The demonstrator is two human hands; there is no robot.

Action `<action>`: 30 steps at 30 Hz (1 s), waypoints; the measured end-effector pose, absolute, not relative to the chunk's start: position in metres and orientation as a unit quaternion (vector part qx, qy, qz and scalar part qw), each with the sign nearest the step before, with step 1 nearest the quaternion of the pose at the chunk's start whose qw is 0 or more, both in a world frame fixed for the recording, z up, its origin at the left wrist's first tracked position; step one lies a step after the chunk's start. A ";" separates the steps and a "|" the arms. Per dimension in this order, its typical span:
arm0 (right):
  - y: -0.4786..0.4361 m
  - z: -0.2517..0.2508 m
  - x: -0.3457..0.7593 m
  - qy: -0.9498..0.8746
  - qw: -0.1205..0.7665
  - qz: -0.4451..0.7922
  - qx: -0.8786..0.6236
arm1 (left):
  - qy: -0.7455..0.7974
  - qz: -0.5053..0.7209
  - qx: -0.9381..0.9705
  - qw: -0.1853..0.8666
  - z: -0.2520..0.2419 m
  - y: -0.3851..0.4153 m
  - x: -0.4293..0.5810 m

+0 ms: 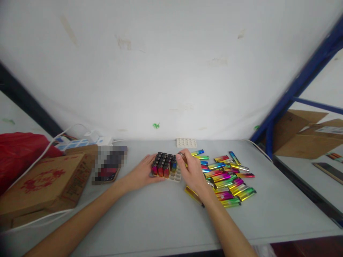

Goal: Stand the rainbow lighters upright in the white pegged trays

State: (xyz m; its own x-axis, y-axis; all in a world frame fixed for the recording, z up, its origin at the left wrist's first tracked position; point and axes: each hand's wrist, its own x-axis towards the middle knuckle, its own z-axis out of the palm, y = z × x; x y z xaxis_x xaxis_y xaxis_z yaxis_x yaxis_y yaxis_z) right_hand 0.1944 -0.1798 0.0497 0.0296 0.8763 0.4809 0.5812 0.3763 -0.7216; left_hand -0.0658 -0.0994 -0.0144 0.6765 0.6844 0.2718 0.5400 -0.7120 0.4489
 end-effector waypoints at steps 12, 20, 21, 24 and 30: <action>-0.170 0.030 0.185 -0.659 0.459 0.142 -0.578 | 0.323 0.226 0.905 0.162 -0.016 -0.097 -0.066; -0.177 0.044 0.195 -0.700 0.455 0.150 -0.530 | 0.333 0.236 0.898 0.162 -0.017 -0.098 -0.066; -0.178 0.047 0.197 -0.710 0.449 0.152 -0.520 | 0.331 0.235 0.899 0.161 -0.016 -0.099 -0.066; -0.180 0.052 0.205 -0.752 0.424 0.145 -0.483 | 0.327 0.233 0.902 0.157 -0.015 -0.100 -0.066; -0.177 0.052 0.213 -0.811 0.345 0.161 -0.445 | 0.326 0.226 0.904 0.157 -0.018 -0.099 -0.068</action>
State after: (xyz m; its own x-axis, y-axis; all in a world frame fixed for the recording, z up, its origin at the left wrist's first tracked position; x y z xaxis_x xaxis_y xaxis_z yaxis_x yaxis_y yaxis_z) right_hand 0.2130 -0.1773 0.0520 -0.3662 0.8324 0.4159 0.6100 0.5523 -0.5682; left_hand -0.0679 -0.0986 -0.0178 0.6850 0.6611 0.3062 0.5195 -0.7378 0.4310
